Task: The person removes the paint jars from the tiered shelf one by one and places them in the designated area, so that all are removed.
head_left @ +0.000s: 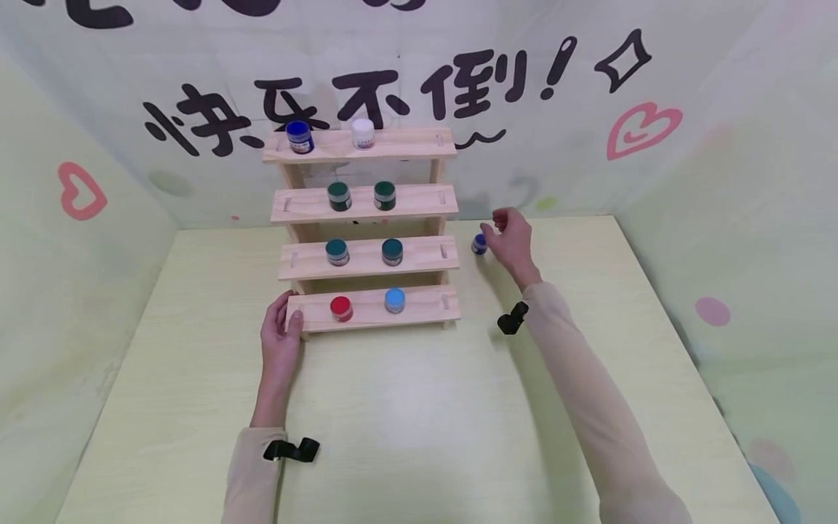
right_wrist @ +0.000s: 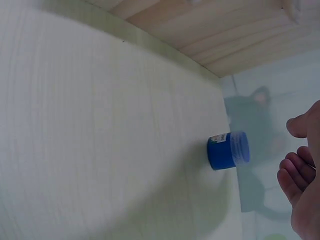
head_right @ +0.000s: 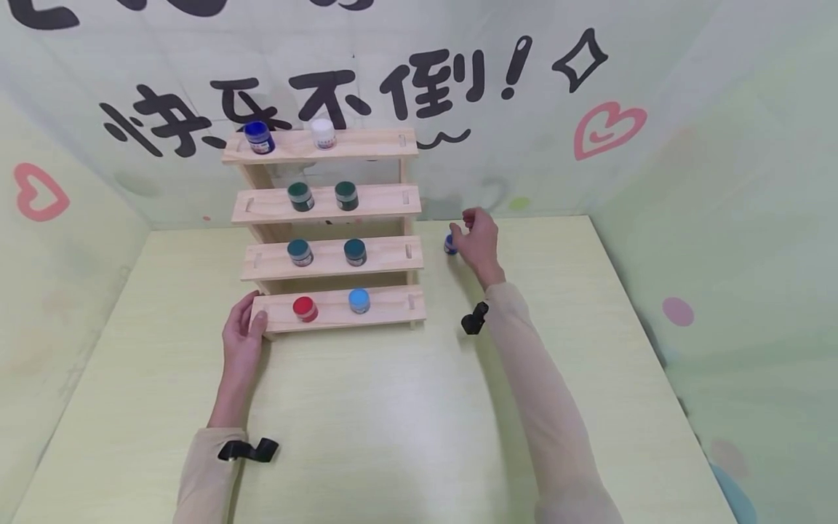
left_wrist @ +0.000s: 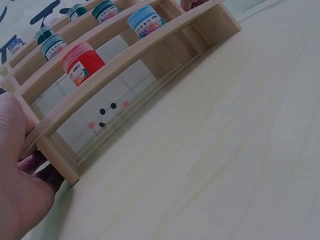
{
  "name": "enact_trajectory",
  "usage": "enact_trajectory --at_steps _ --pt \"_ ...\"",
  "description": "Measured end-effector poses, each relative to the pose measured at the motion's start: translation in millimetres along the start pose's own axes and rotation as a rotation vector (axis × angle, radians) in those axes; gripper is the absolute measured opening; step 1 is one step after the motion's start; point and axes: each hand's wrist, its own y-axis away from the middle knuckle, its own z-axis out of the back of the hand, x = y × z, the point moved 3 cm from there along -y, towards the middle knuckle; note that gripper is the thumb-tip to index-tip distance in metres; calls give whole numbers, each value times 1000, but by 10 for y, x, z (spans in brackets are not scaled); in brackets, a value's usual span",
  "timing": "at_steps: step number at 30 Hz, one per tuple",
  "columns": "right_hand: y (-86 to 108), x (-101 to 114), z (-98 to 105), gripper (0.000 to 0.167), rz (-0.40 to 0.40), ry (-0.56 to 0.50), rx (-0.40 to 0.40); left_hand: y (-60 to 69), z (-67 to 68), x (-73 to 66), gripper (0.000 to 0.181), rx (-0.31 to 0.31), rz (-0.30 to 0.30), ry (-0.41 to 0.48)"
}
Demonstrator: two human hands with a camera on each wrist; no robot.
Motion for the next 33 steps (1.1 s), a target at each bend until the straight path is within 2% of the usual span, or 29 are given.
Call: enact_trajectory --at_steps 10,18,25,33 --pt "-168 344 308 38 78 -59 -63 9 -19 3 48 -11 17 24" --pt "-299 562 465 37 110 -6 -92 13 -24 -10 48 -14 12 38" --pt "-380 798 528 36 160 1 -100 23 -31 -3 48 -15 12 63" --pt "-451 1096 492 34 200 -4 -106 19 -29 0 48 -19 17 65"
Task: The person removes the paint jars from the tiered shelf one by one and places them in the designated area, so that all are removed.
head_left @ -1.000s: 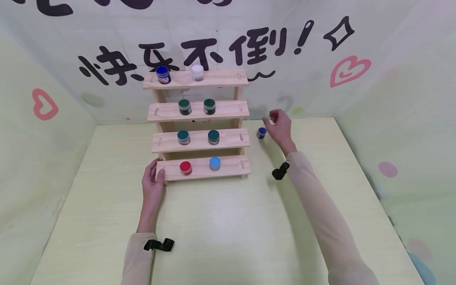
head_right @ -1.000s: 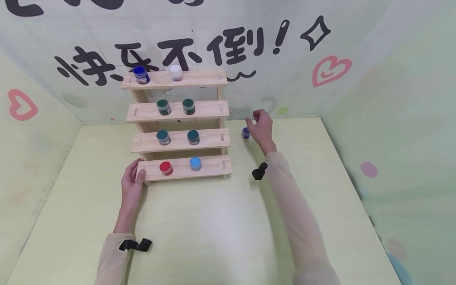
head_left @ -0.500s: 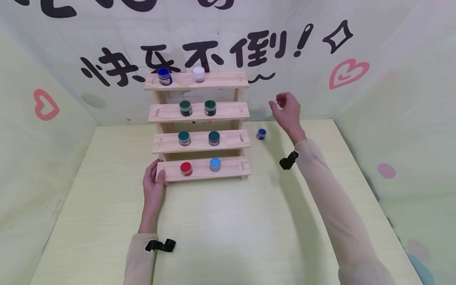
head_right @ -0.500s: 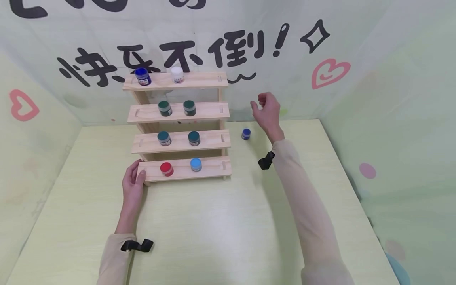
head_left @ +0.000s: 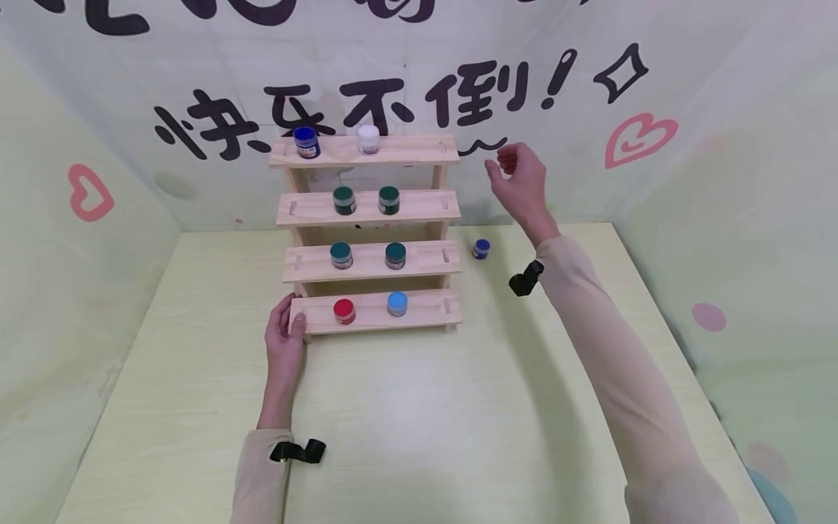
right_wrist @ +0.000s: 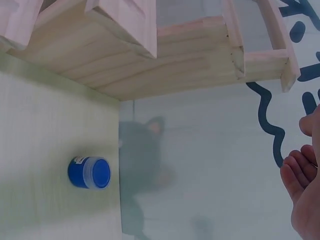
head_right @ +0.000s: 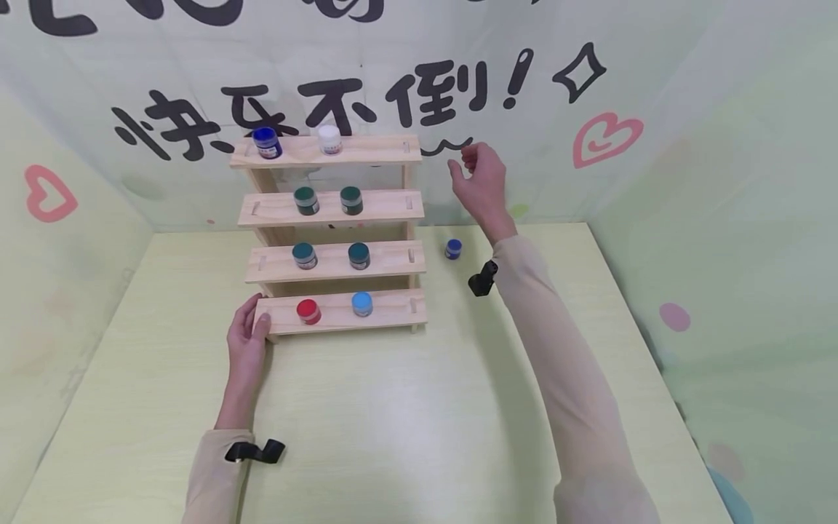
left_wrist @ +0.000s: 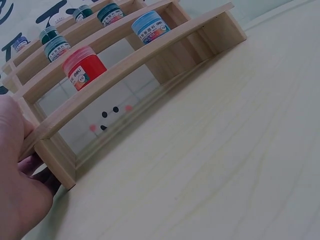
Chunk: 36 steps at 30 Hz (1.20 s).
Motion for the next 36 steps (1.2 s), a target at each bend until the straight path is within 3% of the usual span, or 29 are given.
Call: enact_trajectory --at_steps 19,23,30,36 --pt "-219 507 -161 33 10 -123 -10 -15 -19 8 48 -1 0 2" --pt "-228 602 -234 32 10 -167 2 -15 -29 24 49 4 12 -7" --pt "-224 740 -373 34 -67 -227 30 -24 -31 44 48 1 0 19" --pt "-227 870 -464 34 -35 -235 46 -10 -10 45 49 -11 0 8"
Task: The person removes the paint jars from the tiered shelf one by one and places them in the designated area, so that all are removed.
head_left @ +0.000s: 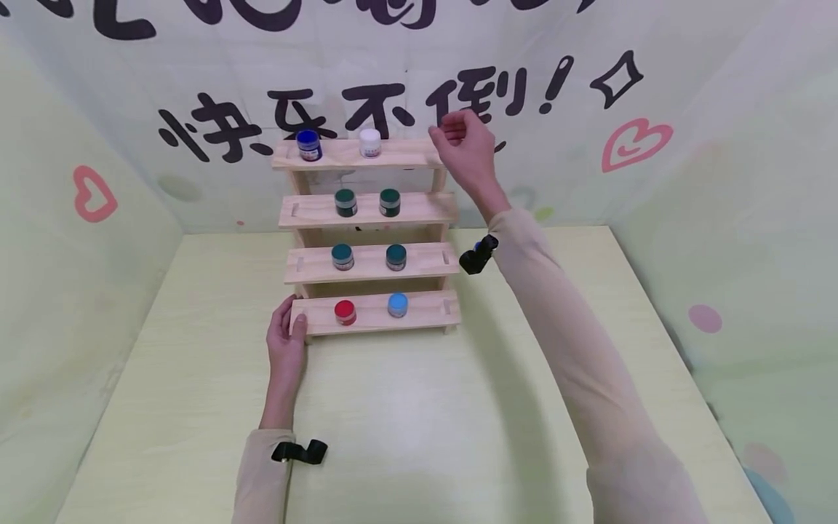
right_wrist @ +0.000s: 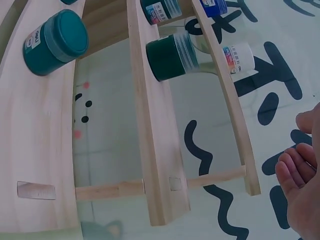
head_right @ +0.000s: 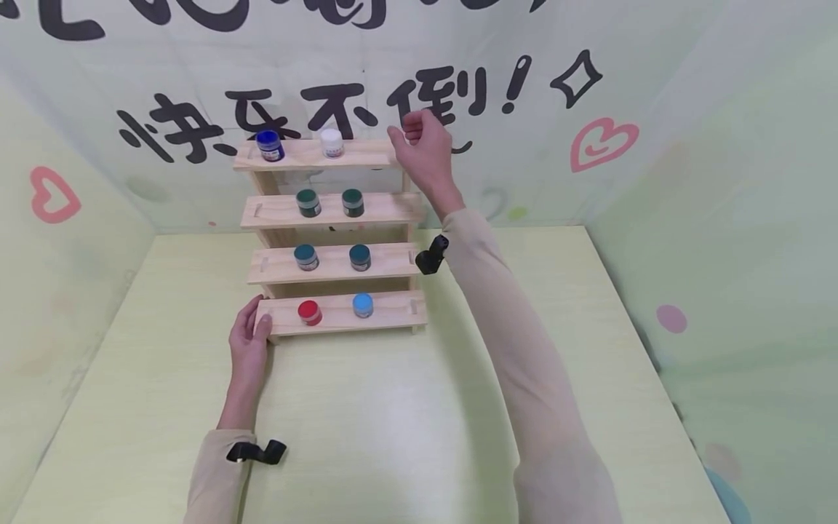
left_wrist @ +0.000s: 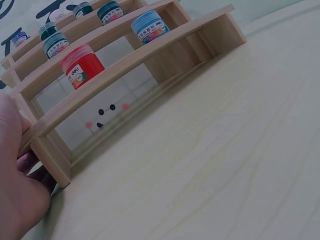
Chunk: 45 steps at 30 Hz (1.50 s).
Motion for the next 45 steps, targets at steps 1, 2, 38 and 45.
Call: enact_trajectory --at_steps 1,2,38,45 --pt "-4 14 -22 34 2 3 4 2 5 -1 49 -1 -3 1" --pt "-7 30 -42 34 4 4 7 1 11 -1 48 -3 -8 2" --pt "-2 289 -792 43 -26 91 257 -3 -12 -8 48 -6 46 -26" --pt "-3 293 -856 38 -8 109 269 0 8 -33 48 8 25 -37"
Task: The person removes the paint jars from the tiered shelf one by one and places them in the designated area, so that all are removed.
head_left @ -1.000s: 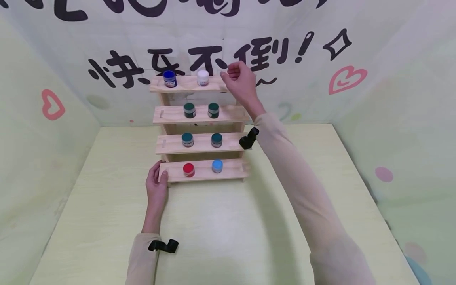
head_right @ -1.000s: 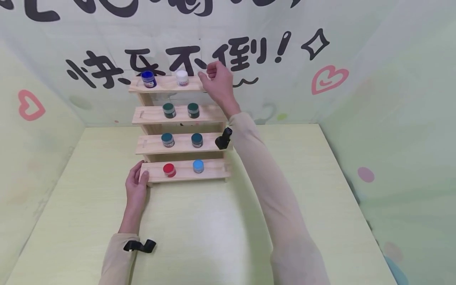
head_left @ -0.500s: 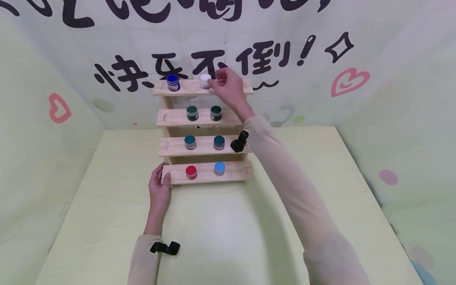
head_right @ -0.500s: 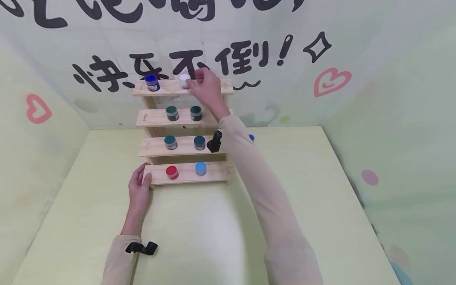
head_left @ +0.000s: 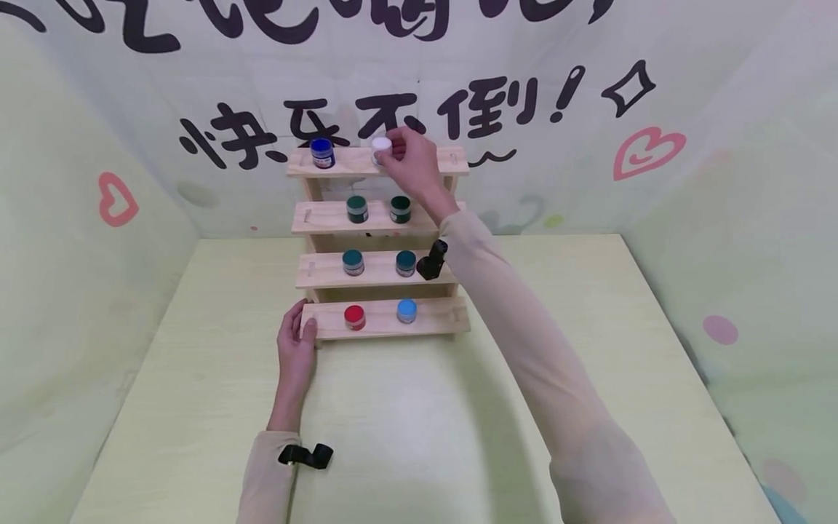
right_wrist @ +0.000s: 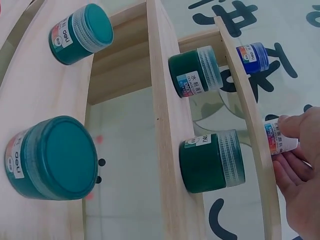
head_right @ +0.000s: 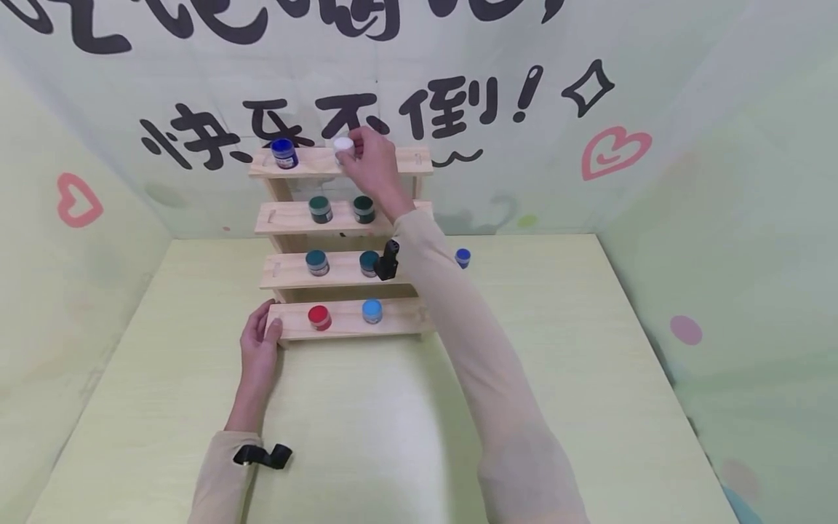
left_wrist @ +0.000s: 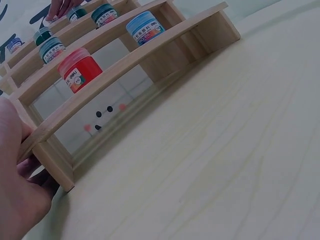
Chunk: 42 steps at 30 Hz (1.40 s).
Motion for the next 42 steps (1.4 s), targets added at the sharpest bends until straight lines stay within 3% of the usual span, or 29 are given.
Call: enact_trajectory --at_steps 6,26,42 --pt "33 -1 3 37 35 6 -43 -4 19 14 48 2 -7 -15" --pt "171 -231 256 36 135 -37 -316 -11 0 10 48 -9 -11 -9" --pt "216 -349 466 37 154 -36 -378 -4 -19 8 48 -29 11 -8"
